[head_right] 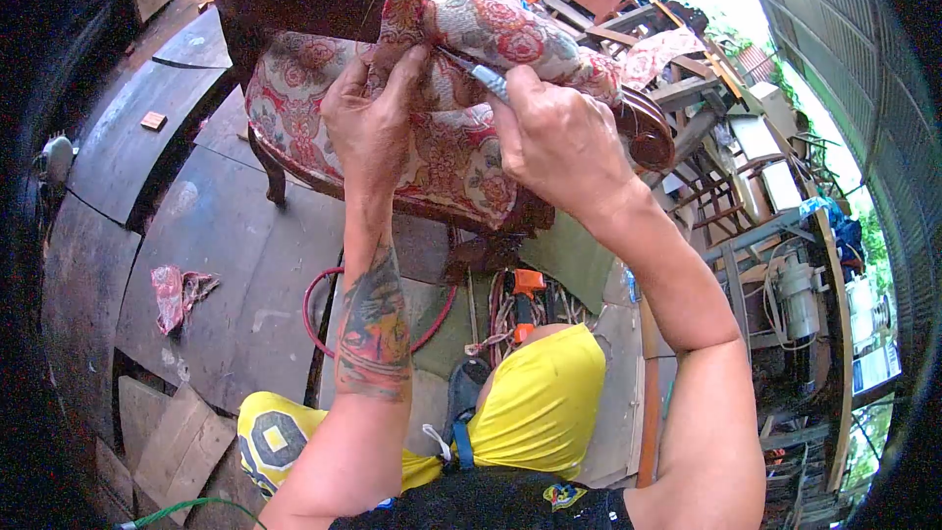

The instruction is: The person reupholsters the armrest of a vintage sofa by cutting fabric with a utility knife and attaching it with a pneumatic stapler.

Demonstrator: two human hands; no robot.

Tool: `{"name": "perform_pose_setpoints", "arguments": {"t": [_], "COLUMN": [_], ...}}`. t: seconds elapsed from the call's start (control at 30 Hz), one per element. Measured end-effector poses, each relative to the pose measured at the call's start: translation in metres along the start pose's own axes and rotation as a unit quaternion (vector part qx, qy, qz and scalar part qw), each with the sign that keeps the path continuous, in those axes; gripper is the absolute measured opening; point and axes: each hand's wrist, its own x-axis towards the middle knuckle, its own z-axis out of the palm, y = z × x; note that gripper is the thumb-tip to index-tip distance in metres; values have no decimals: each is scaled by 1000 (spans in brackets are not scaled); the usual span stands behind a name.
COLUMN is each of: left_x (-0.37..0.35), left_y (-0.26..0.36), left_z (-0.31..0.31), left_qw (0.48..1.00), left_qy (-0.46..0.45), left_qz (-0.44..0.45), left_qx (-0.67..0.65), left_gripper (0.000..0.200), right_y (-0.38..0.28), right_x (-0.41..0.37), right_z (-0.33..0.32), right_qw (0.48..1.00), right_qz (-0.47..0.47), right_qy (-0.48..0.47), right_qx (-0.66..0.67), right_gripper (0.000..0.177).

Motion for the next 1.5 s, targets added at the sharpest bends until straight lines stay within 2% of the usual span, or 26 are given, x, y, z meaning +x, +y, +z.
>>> {"name": "perform_pose_setpoints", "arguments": {"t": [0.07, 0.13, 0.17, 0.2, 0.23, 0.27, 0.3, 0.33, 0.4, 0.6, 0.67, 0.77, 0.83, 0.9, 0.93, 1.07, 1.17, 1.27, 1.37, 1.5], "left_x": [0, -4, -5, -6, -5, -6, -8, -9, -10, -12, -14, -14, -15, -11, -9, -6, -7, -6, -3, -2], "left_y": [3, 8, 7, 6, 9, 12, 17, 21, 22, 26, 22, 20, 24, 17, 16, 18, 15, 10, 6, 6], "left_z": [-1, -3, -3, -4, -3, -2, -2, -2, -2, 3, 4, 7, 10, 7, 5, 4, 1, -5, -7, -6], "left_qw": [1000, 998, 998, 993, 985, 986, 980, 973, 972, 956, 952, 974, 990, 994, 995, 996, 997, 979, 966, 971], "left_qy": [-7, -23, -23, -33, -45, -47, -47, -47, -48, -35, -33, -7, 21, 17, 13, 1, 1, -12, -21, 1], "left_qz": [15, -56, -56, -81, -105, -103, -127, -150, -158, -194, -197, -160, -126, -109, -91, -88, -49, 33, 35, 14], "left_qx": [14, -20, -20, -73, -126, -124, -147, -168, -168, -217, -232, -158, -58, -15, 29, -2, 56, 201, 255, 240], "left_gripper": [18, 17, 17, 16, 16, 16, 16, 16, 17, 20, 21, 19, 20, 21, 23, 22, 23, 26, 32, 34], "right_y": [3, 0, -2, -4, -6, -8, -13, -15, -18, -23, -23, -20, -21, -23, -23, -14, -10, -10, -12, -9], "right_x": [2, -3, -7, -10, -12, -15, -18, -23, -31, -41, -38, -31, -25, -16, -13, -8, -6, -3, 0, 4], "right_z": [-1, -4, -5, -5, -4, -3, -4, 0, 14, 27, 27, 23, 19, 15, 16, 21, 21, 19, 19, 23], "right_qw": [999, 997, 991, 991, 983, 969, 957, 955, 890, 917, 938, 946, 947, 946, 946, 963, 968, 971, 974, 979], "right_qz": [-25, -12, 2, 1, 23, 45, 108, 110, 211, 193, 156, 130, 126, 86, 86, 56, 50, 47, 41, 30], "right_qy": [10, 40, 69, 70, 129, 189, 197, 200, 234, 196, 190, 171, 153, 146, 147, 128, 125, 117, 112, 117], "right_qx": [22, 67, 111, 112, 132, 152, 186, 189, 331, 289, 243, 242, 252, 275, 276, 231, 211, 205, 191, 167], "right_gripper": [18, 17, 16, 16, 15, 14, 14, 14, 16, 13, 14, 16, 17, 20, 20, 23, 23, 22, 21, 20]}}
